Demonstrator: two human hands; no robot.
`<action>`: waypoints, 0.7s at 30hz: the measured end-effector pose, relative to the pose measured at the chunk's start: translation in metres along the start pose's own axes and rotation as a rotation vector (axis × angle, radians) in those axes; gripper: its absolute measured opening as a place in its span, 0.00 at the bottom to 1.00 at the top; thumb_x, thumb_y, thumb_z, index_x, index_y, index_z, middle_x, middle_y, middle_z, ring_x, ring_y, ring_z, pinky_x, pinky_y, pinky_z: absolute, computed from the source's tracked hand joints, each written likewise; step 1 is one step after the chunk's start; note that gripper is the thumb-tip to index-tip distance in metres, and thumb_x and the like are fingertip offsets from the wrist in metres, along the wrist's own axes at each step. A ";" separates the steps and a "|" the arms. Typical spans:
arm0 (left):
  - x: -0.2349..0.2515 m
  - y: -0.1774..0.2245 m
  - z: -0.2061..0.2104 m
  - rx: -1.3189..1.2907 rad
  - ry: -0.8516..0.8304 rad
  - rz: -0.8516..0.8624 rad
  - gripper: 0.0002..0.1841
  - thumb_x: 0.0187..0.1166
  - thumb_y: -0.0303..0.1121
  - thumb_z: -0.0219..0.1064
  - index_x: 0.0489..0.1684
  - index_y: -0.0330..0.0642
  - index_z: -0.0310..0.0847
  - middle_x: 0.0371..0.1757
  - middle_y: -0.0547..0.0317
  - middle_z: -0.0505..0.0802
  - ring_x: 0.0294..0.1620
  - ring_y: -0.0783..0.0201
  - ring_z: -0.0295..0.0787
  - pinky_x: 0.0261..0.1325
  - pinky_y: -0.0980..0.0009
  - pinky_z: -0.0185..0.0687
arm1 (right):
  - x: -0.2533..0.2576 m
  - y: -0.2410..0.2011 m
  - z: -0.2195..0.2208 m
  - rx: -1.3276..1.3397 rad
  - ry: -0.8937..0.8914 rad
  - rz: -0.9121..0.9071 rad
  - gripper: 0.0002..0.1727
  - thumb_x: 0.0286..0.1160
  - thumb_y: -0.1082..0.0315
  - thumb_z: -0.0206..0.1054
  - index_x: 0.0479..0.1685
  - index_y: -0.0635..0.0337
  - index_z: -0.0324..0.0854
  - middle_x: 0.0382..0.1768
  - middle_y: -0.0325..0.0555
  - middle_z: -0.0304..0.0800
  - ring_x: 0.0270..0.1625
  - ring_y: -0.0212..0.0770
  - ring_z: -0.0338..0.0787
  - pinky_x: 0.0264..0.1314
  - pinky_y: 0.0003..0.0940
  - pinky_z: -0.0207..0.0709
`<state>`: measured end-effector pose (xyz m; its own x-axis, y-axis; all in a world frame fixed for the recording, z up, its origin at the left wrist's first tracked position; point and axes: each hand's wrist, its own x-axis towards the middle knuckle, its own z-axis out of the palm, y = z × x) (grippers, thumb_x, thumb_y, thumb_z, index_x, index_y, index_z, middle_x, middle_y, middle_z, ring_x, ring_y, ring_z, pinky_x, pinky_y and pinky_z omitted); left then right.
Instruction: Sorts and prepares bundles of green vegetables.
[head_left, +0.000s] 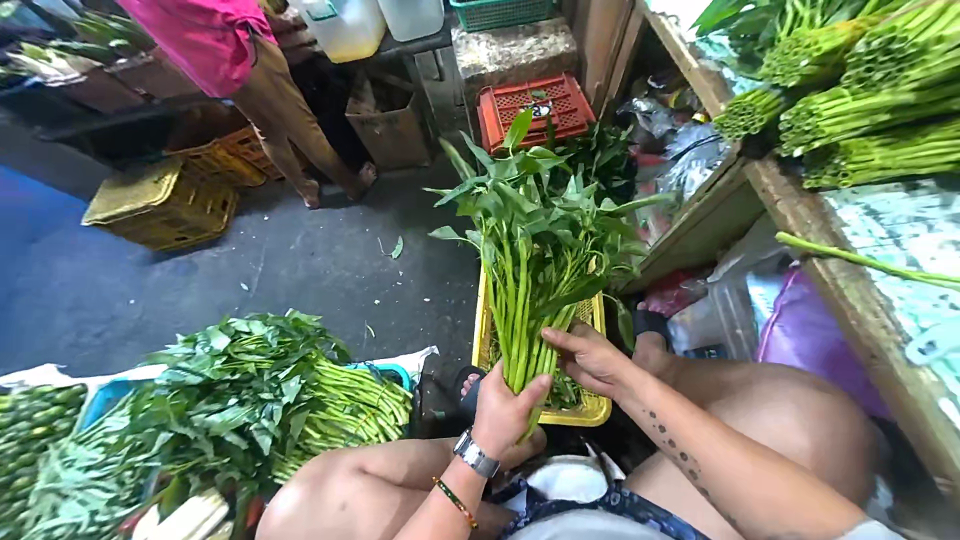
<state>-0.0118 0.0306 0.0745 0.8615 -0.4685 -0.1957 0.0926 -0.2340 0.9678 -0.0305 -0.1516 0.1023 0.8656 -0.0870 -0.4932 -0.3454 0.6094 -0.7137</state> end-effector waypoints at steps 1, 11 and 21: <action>0.000 0.000 0.000 -0.030 0.020 0.014 0.23 0.73 0.47 0.76 0.53 0.35 0.85 0.36 0.59 0.95 0.37 0.67 0.94 0.47 0.64 0.94 | 0.000 -0.002 0.000 0.002 0.011 -0.002 0.27 0.79 0.70 0.71 0.74 0.65 0.67 0.55 0.53 0.90 0.54 0.44 0.94 0.59 0.40 0.90; 0.002 0.002 0.004 -0.294 0.211 0.117 0.20 0.85 0.45 0.62 0.51 0.32 0.83 0.36 0.56 0.95 0.38 0.65 0.96 0.47 0.64 0.95 | -0.007 -0.011 -0.006 0.017 -0.014 -0.165 0.27 0.68 0.77 0.75 0.67 0.67 0.71 0.51 0.51 0.90 0.52 0.41 0.92 0.59 0.38 0.89; -0.001 -0.006 0.005 -0.407 0.243 0.184 0.23 0.82 0.50 0.66 0.52 0.34 0.82 0.38 0.61 0.96 0.41 0.69 0.95 0.50 0.66 0.94 | -0.010 -0.007 -0.013 -0.041 -0.027 -0.237 0.30 0.61 0.76 0.78 0.65 0.65 0.71 0.48 0.49 0.91 0.48 0.42 0.93 0.53 0.39 0.91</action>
<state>-0.0156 0.0285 0.0687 0.9685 -0.2480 -0.0208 0.0739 0.2070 0.9756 -0.0419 -0.1651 0.1057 0.9334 -0.2019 -0.2966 -0.1458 0.5419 -0.8277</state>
